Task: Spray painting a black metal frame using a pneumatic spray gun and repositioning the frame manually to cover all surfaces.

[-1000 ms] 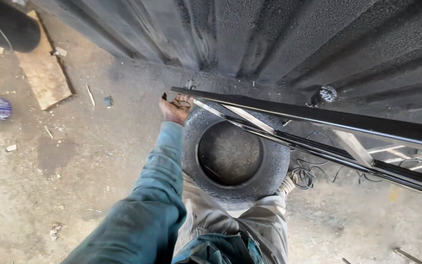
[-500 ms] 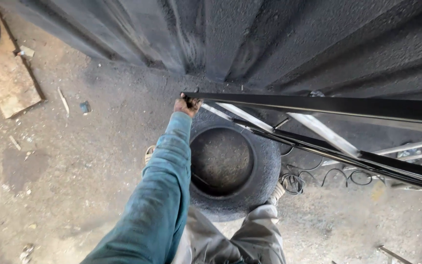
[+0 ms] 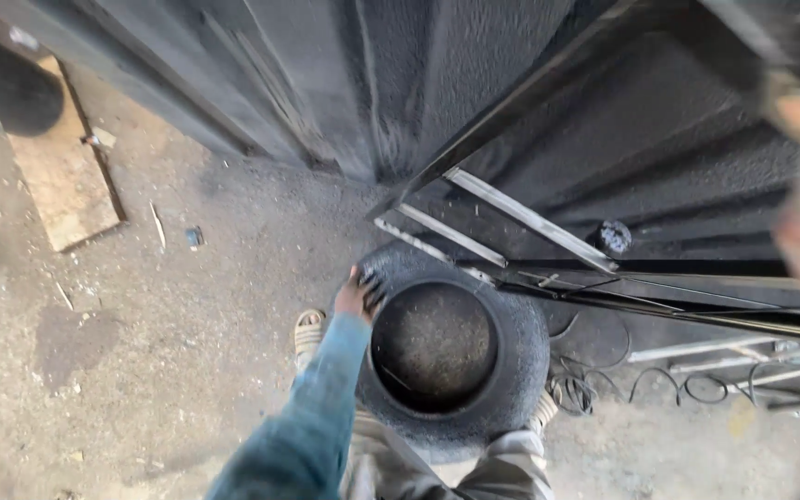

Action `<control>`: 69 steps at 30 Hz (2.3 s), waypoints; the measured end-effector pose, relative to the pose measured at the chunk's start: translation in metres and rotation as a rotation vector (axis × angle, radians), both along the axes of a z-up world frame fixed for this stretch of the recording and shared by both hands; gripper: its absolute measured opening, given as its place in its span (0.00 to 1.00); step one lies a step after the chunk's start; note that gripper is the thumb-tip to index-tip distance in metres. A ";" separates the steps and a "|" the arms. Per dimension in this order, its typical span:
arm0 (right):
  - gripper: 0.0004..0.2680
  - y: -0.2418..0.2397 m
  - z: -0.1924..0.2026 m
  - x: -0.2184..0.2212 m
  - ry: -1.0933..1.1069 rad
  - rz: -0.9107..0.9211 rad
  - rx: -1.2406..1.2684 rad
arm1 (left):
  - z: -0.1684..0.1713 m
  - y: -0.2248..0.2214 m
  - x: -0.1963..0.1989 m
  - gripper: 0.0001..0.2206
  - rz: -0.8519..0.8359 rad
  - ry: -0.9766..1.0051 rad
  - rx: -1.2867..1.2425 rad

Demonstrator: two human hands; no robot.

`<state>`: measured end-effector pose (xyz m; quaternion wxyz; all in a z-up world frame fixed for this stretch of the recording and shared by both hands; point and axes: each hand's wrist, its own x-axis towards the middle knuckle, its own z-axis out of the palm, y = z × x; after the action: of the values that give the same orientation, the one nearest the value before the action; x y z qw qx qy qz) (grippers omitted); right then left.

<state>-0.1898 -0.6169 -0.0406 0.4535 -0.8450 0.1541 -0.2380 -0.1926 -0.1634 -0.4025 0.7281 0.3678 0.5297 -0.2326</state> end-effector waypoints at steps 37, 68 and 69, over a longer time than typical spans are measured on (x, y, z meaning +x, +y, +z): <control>0.15 0.204 0.083 0.160 0.173 0.512 -0.816 | 0.390 0.056 0.112 0.18 -0.603 -1.636 0.947; 0.10 0.007 0.169 -0.083 0.202 0.230 -0.755 | 0.470 -0.009 0.278 0.14 -1.661 -2.326 1.992; 0.11 0.001 0.178 -0.096 0.439 0.126 -0.619 | 0.466 -0.001 0.283 0.12 -1.623 -2.356 2.103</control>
<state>-0.2862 -0.6158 0.1373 0.1466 -0.9807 0.1160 -0.0580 0.0905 -0.1644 0.0638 0.1211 -0.7358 0.6103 -0.2674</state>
